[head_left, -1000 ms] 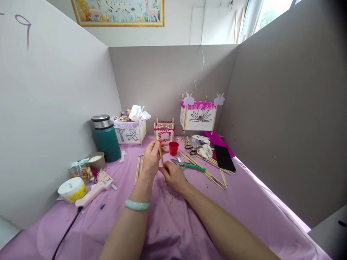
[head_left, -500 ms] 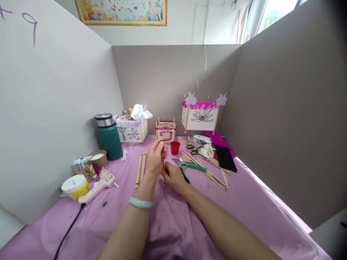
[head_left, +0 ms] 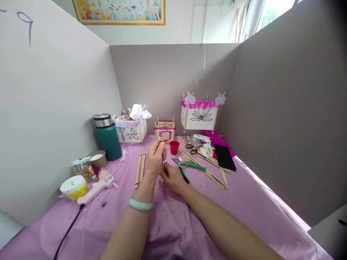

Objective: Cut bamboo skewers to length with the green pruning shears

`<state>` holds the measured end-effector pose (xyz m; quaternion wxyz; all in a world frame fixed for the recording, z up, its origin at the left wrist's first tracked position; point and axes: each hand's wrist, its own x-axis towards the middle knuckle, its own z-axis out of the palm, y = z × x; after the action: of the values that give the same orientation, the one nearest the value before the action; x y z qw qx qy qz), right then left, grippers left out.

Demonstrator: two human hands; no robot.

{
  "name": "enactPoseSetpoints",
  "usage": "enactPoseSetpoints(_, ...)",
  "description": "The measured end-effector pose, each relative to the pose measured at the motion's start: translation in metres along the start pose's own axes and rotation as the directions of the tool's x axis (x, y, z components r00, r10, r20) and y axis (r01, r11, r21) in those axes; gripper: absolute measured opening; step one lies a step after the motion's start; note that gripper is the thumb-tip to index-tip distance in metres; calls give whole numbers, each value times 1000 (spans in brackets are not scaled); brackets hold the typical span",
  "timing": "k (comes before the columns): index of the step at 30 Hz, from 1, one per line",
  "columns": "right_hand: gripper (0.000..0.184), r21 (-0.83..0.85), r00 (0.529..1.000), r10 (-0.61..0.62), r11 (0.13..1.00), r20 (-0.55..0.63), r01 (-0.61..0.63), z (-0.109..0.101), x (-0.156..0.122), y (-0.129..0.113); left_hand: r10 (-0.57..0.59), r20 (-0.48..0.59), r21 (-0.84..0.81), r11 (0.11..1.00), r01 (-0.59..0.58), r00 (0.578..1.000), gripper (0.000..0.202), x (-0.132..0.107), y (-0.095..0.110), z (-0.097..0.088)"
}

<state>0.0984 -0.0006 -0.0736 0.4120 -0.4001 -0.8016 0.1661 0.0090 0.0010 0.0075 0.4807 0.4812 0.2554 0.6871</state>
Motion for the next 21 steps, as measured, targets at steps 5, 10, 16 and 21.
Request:
enactPoseSetpoints(5,25,95,998,-28,995,57,23,0,0,2,11,56,-24,1000,-10,998,37,1,-2,-6)
enactPoseSetpoints(10,27,103,998,-13,995,59,7,2,2,6,39,71,-105,994,-31,997,32,4,-6,-9)
enactPoseSetpoints(16,26,138,997,-21,990,81,10,2,2,6,47,67,-109,993,-39,997,27,5,-6,-9)
enactPoseSetpoints(21,24,165,997,-15,986,76,2,5,2,6,33,46,-90,996,-29,998,31,4,-4,-7)
